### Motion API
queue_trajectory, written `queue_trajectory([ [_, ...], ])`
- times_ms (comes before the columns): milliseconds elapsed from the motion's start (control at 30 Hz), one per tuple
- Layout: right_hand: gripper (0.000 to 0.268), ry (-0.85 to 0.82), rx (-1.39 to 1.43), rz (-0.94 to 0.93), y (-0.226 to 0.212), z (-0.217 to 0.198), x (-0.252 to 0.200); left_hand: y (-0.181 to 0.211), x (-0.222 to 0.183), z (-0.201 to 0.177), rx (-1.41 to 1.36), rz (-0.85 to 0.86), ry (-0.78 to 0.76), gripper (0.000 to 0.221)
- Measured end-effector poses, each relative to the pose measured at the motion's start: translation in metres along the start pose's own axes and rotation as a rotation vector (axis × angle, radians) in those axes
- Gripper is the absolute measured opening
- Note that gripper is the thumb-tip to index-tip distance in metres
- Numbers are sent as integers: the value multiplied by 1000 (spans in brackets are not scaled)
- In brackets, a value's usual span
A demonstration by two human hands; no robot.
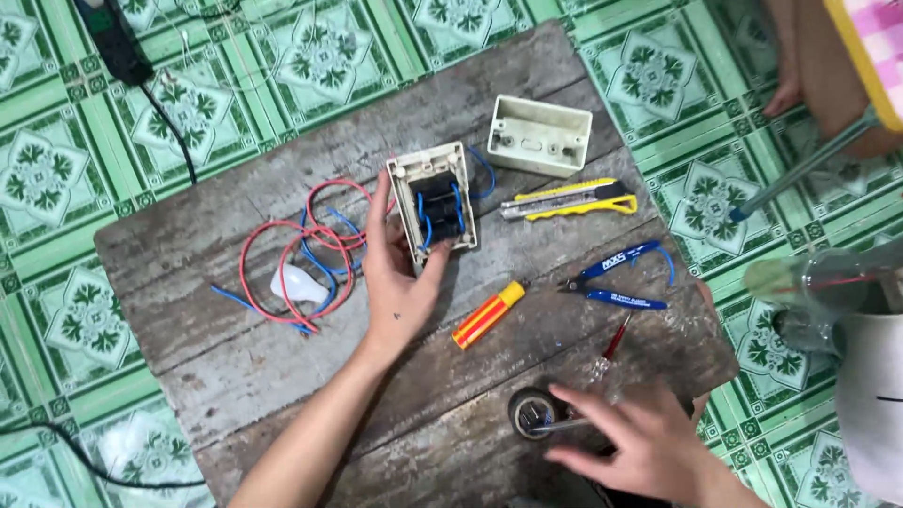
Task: The person is wiring an electrical switch, using a screwdriver to tighten connections and pliers to strip wires. They connect red and blue wires to the terminals of a white switch box, ensuring secure connections.
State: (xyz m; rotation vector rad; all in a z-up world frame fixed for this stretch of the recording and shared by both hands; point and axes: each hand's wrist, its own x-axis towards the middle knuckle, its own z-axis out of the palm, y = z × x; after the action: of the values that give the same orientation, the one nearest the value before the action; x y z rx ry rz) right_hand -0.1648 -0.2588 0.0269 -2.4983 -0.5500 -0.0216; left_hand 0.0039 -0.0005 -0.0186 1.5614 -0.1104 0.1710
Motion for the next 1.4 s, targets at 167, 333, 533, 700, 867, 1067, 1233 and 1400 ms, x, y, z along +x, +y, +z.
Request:
queue_trajectory([
  [167, 77, -47, -248, -102, 2, 24, -9, 0, -1, 2, -50, 19, -13, 88],
  [333, 69, -24, -264, -90, -5, 23, -1, 2, -1, 2, -47, 5, 10, 91],
  [533, 84, -35, -298, -35, 14, 31, 15, 0, -1, 1, -30, 33, 2, 90],
  [700, 84, -151, -330, 36, 23, 27, 47, 5, -2, 2, -44, 36, 11, 87],
  [867, 55, -27, -246, 61, 12, 4, 95, 1, 5, 0, -100, 110, 15, 99],
  [1067, 37, 25, 140, 59, -4, -42, 117, -5, 5, 1, -79, 124, 7, 97],
  [1233, 19, 218, 388, -22, 23, -32, 106, -9, 4, 2, -70, 112, 18, 97],
  [1400, 13, 402, 378, -162, 34, -13, 106, -11, 4, 2, -94, 88, 15, 96],
])
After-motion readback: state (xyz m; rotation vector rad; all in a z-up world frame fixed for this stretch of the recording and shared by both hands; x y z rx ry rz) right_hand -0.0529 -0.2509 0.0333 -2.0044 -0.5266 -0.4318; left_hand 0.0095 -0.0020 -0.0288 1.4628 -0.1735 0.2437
